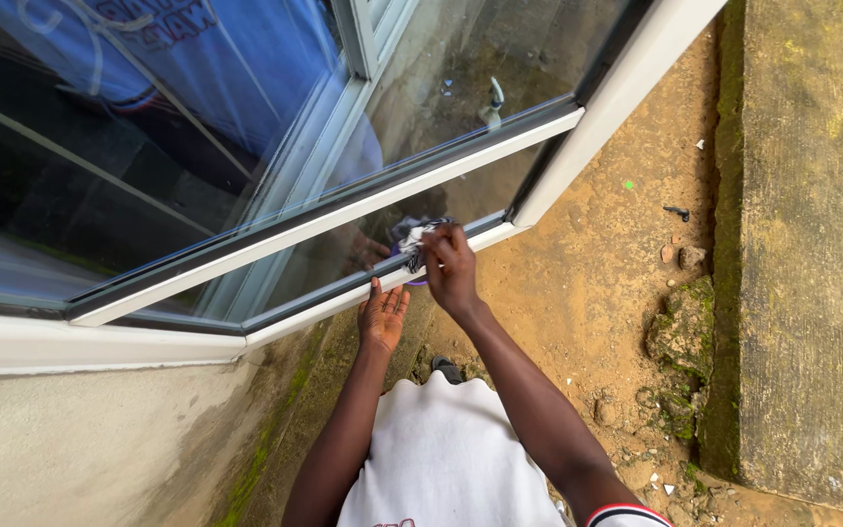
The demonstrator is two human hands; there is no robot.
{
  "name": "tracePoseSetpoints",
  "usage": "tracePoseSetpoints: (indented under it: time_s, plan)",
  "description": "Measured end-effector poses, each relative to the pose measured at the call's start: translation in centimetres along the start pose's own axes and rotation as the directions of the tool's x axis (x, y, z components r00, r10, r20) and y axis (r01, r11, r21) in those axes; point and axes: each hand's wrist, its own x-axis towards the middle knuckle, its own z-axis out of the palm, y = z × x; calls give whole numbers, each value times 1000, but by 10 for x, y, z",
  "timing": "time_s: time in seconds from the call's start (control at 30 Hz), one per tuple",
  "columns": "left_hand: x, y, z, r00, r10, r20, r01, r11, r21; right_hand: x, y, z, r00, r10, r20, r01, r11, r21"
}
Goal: The person wipes the white frame and glass panes of an open window using a small patterned cloth, repeatedly dipping the cloth into a purple bucket on the ground.
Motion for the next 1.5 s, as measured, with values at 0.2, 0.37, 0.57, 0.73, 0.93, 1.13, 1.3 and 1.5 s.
tracePoseSetpoints:
  time_s: [0.2,0.37,0.57,0.73,0.93,1.13,1.3,1.5]
  plan:
    - [-16,23,-13,991,104,-85,-108,993,-46,52,-21,-17,923,21,-384,24,993,111]
    - [-11,24,-21,988,122,-98,-129,989,-76,39,-54,37,862,-497,-102,481,864,-146]
    - [-17,28,-27,993,108,-44,-111,991,-80,-9,-23,44,896,-421,143,439,890,-126]
    - [-30,45,-34,982,163,-92,-173,978,-117,39,-26,10,935,-201,-292,229,971,65]
    - [-22,48,-43,977,157,-145,-180,969,-167,39,-92,57,846,-533,-17,528,842,-108]
    - [-16,53,-60,990,117,-84,-133,966,-223,-9,-63,66,872,-395,291,432,898,-76]
    - [-21,67,-72,969,187,-162,-222,946,-236,33,-61,43,911,-400,-97,400,916,-25]
    - [-28,79,-75,960,197,-199,-240,945,-221,24,-113,93,844,-533,55,535,845,-18]
